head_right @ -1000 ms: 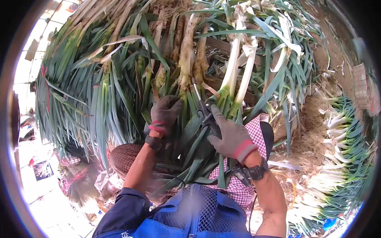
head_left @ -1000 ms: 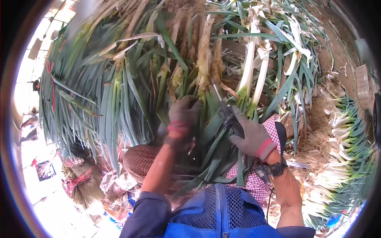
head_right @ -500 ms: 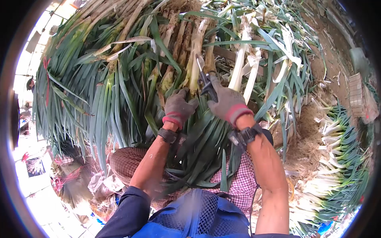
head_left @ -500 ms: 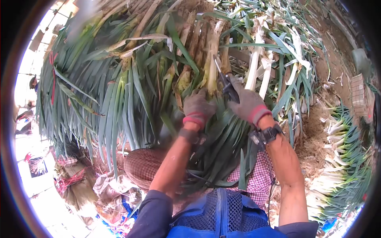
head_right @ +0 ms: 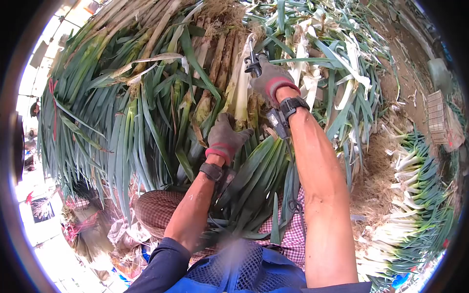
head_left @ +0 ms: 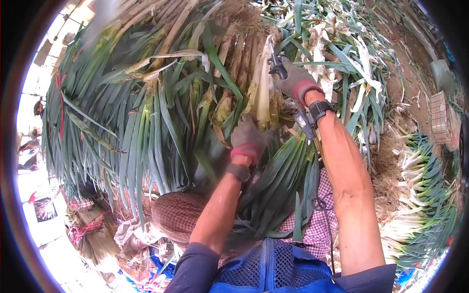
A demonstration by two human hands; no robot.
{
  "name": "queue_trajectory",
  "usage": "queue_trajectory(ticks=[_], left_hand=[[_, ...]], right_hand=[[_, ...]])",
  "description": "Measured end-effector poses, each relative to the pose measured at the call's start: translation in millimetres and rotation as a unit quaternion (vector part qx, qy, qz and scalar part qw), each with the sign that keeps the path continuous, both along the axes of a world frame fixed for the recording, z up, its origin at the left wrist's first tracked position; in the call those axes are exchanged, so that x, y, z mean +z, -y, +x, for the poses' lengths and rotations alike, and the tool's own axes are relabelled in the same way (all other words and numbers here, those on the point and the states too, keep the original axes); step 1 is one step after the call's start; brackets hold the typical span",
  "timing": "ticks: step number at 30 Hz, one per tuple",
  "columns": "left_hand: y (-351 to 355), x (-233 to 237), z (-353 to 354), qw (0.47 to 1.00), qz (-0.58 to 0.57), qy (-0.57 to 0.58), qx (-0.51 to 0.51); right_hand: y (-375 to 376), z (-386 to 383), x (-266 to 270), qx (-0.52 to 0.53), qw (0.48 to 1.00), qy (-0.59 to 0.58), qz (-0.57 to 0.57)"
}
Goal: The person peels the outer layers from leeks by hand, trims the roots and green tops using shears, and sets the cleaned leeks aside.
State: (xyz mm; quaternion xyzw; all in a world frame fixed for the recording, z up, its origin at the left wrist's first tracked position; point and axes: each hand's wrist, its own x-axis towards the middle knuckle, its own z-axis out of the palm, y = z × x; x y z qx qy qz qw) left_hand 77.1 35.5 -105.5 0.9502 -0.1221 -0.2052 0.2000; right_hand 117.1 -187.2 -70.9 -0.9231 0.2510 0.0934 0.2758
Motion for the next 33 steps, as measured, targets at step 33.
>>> queue_trajectory(ticks=[33], left_hand=[[19.2,45.2,-11.3,0.991,-0.069,-0.092,-0.074]], right_hand=[[-5.4,-130.5,50.9,0.018,0.998,0.013,0.062]])
